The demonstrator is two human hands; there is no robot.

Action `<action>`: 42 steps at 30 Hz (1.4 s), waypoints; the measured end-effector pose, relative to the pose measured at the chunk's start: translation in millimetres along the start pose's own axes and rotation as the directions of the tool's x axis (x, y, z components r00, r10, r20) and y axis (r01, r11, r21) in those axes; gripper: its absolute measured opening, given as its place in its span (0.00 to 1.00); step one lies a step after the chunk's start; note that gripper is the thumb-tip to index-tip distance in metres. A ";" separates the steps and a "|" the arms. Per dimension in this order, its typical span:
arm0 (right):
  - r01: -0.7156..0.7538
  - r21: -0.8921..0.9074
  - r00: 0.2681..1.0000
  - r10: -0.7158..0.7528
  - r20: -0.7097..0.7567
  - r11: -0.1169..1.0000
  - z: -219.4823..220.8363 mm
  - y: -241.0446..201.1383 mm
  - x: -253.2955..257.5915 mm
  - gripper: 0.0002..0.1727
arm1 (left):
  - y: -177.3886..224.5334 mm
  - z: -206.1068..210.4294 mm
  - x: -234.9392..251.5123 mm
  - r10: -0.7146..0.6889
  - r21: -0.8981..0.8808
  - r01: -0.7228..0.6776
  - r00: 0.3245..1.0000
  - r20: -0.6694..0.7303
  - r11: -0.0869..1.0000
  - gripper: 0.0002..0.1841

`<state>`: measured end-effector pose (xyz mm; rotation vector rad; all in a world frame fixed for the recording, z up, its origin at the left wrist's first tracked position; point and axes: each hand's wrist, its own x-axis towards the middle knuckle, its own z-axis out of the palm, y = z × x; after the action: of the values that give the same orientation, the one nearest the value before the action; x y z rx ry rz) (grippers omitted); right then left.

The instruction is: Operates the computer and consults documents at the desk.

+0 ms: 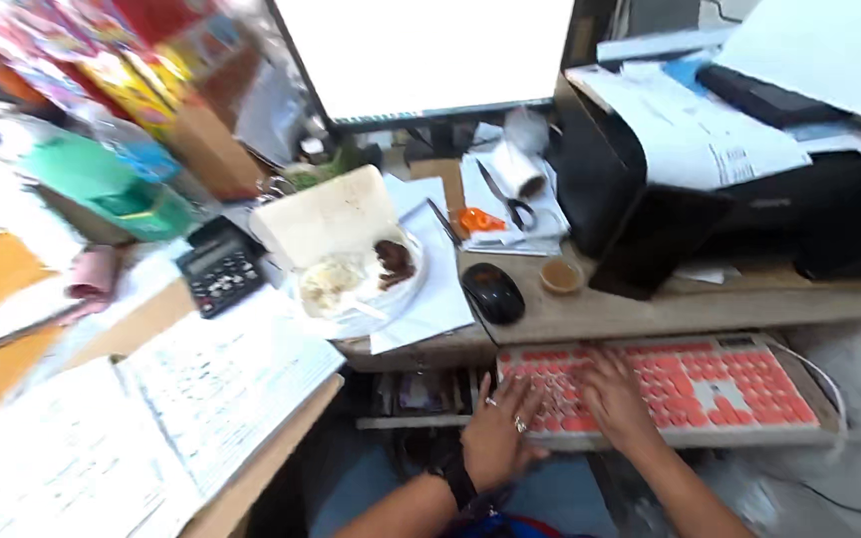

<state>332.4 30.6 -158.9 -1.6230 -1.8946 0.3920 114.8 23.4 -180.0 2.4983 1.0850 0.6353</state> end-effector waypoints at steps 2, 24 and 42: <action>0.168 0.100 0.986 -0.168 -0.008 0.981 -5.6 -24.1 8.3 0.21 | -8.2 -2.8 -18.3 0.000 -0.044 -0.003 0.998 -0.060 0.999 0.37; 0.248 0.151 0.959 -0.219 -0.181 0.957 43.0 -82.8 135.0 0.24 | -67.6 -11.7 -198.9 -0.642 0.102 0.651 0.758 -0.110 0.752 0.36; 0.264 0.157 0.951 -0.229 -0.207 0.952 45.8 -81.4 136.3 0.24 | -71.2 -14.4 -198.1 -0.660 0.069 0.665 0.746 -0.089 0.743 0.35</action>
<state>231.3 152.7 -112.4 -1.2389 -1.8327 0.2871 -55.6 -77.0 -253.6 1.9354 1.9291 0.4380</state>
